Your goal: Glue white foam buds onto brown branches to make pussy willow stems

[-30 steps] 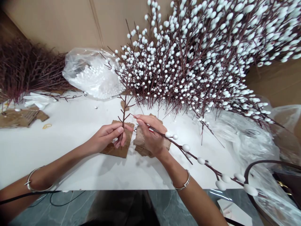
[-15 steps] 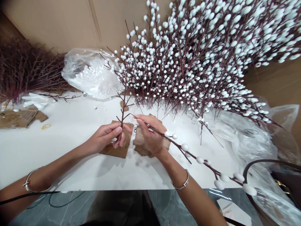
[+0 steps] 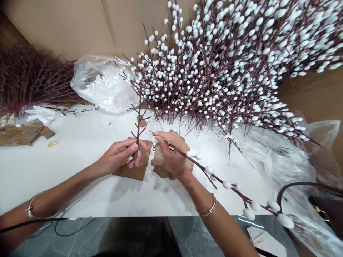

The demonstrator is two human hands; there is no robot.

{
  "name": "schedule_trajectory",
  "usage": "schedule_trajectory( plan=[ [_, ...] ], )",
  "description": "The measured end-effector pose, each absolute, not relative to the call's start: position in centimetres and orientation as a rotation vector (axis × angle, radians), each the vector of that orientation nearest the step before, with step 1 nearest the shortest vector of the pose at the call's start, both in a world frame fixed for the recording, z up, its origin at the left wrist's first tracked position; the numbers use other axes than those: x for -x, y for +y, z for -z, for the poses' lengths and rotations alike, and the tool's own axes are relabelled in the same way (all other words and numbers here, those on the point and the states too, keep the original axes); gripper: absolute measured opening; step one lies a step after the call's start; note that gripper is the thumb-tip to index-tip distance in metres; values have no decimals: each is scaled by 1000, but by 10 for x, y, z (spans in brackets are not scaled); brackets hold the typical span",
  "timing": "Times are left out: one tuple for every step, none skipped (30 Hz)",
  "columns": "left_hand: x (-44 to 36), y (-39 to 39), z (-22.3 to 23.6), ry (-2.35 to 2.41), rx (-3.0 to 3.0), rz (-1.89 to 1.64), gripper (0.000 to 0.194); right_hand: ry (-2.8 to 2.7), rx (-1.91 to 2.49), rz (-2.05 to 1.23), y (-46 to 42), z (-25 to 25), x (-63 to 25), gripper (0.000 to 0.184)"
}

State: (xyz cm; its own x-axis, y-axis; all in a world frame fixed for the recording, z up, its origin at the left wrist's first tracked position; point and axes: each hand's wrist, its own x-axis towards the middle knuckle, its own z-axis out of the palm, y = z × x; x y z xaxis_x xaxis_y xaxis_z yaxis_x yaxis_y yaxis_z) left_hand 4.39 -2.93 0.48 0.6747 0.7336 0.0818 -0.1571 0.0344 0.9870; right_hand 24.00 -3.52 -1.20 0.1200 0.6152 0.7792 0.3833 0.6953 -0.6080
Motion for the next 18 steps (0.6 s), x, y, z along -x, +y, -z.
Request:
schedule_trajectory(
  plan=[
    [-44, -29, -5, 529, -1375, -740, 31, -1498, 857, -203, -35, 12, -240, 16],
    [-44, -29, -5, 532, -1375, -740, 31, -1499, 858, -204, -35, 12, -240, 16],
    [-44, -29, -5, 535, -1375, -737, 31, -1497, 865, -208, -35, 13, -240, 16],
    [-43, -30, -5, 540, -1376, -733, 31, -1493, 877, -212, -36, 14, -240, 15],
    [-43, -30, -5, 543, -1377, -730, 31, -1488, 888, -216, -36, 14, -240, 14],
    [-43, -30, -5, 546, -1379, -729, 31, -1481, 898, -220, -36, 15, -240, 14],
    [-43, -30, -4, 549, -1381, -728, 31, -1472, 903, -222, -36, 16, -240, 14],
    [-43, -29, -4, 551, -1383, -728, 31, -1463, 904, -225, -36, 16, -240, 14],
    [-43, -29, -4, 550, -1385, -727, 31, -1455, 900, -226, -36, 16, -240, 14],
    [-43, -29, -4, 548, -1387, -726, 31, -1447, 892, -227, -36, 16, -240, 15],
    [-43, -29, -4, 548, -1389, -722, 32, -1443, 881, -228, -36, 16, -240, 15],
    [-43, -29, -4, 550, -1391, -715, 32, -1441, 872, -229, -36, 16, -239, 15],
    [-43, -29, -4, 554, -1393, -708, 32, -1443, 867, -229, -36, 16, -239, 15],
    [-44, -29, -5, 560, -1396, -699, 33, -1446, 868, -228, -36, 15, -239, 15],
    [-44, -29, -5, 568, -1398, -690, 33, -1450, 874, -229, -36, 15, -240, 14],
    [-44, -30, -5, 575, -1400, -683, 34, -1455, 883, -230, -36, 15, -240, 14],
    [-44, -30, -6, 580, -1402, -679, 34, -1458, 892, -231, -36, 16, -240, 13],
    [-44, -30, -6, 583, -1403, -677, 34, -1461, 898, -232, -36, 16, -240, 13]
  ],
)
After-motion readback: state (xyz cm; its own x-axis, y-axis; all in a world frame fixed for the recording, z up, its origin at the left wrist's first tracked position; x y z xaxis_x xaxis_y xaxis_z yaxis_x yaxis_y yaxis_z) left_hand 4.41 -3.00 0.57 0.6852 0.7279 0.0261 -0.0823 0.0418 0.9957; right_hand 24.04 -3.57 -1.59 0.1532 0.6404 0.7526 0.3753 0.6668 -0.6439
